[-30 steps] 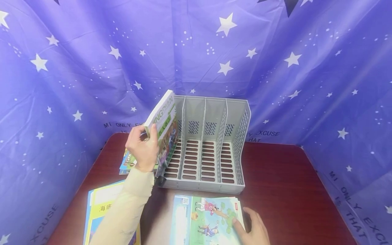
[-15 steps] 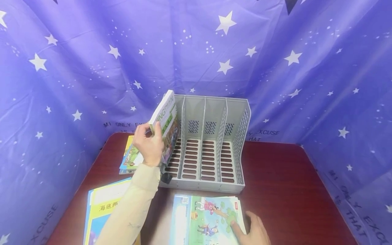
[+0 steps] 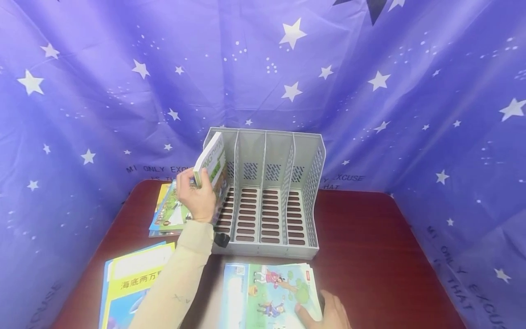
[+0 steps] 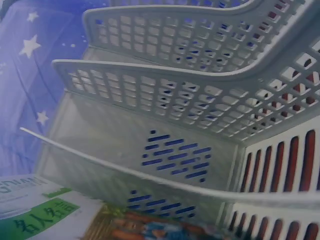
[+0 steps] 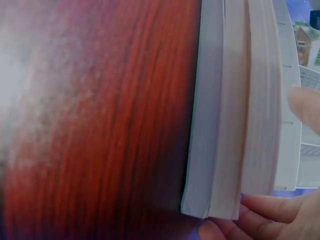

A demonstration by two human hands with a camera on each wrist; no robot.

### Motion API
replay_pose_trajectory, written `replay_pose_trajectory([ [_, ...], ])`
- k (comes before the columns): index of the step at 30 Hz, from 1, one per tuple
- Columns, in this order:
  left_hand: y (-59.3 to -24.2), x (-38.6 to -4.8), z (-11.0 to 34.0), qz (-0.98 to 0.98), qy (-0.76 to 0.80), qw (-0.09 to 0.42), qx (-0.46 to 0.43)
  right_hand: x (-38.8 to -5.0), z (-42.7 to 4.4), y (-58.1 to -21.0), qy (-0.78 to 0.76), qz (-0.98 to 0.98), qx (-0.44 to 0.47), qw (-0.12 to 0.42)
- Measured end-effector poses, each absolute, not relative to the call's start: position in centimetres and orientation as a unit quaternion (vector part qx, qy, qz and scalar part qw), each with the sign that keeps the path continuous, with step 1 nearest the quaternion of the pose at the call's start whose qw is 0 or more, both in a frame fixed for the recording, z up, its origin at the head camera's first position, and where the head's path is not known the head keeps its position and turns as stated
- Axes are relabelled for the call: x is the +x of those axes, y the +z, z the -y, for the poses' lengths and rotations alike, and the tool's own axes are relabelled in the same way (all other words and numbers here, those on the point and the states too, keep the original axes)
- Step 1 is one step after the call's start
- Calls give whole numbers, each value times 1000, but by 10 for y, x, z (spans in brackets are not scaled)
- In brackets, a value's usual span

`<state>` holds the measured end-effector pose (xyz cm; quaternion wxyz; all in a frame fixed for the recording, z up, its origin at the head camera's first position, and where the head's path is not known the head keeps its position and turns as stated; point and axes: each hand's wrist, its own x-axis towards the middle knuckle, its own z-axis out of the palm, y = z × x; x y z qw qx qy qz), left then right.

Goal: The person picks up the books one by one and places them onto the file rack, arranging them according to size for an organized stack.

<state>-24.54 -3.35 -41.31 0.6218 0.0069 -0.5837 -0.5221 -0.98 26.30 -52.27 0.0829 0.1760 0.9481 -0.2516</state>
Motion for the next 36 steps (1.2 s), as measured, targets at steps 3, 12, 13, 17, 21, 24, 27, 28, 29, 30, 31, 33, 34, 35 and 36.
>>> replay_pose_trajectory([
  [3,-423,-248,31,583,-535,611,5,-10,-262,-522,-253,-946,184,89],
  [12,-440,-256,23,590,-512,624,-10,-5,-258,-518,-258,-948,174,70],
  [13,-441,-257,23,590,-507,628,-13,-5,-257,-518,-258,-948,172,67],
  [17,-445,-262,24,586,-499,639,-21,-6,-258,-518,-257,-951,163,65],
  [21,-447,-264,24,589,-502,634,-23,-7,-258,-519,-258,-949,167,71],
  [24,-448,-262,22,600,-503,622,-21,-7,-258,-519,-262,-946,174,80],
  [27,-447,-258,21,613,-504,608,-20,-6,-259,-519,-264,-944,177,84],
  [28,-446,-257,21,617,-506,602,-19,-6,-259,-519,-264,-944,177,84],
  [29,-446,-255,21,621,-508,596,-20,-6,-259,-519,-264,-945,176,84],
  [30,-445,-254,21,625,-511,589,-20,-6,-259,-519,-263,-945,175,82],
  [31,-445,-253,22,629,-515,583,-19,-6,-259,-519,-262,-946,174,80],
  [33,-444,-250,25,639,-520,567,-16,-7,-259,-519,-260,-947,170,78],
  [34,-444,-249,26,645,-521,559,-14,-7,-259,-519,-261,-947,168,78],
  [35,-443,-247,28,652,-521,551,-11,-6,-259,-519,-261,-948,168,77],
  [36,-443,-245,30,660,-520,542,-7,-6,-259,-519,-261,-948,168,75],
])
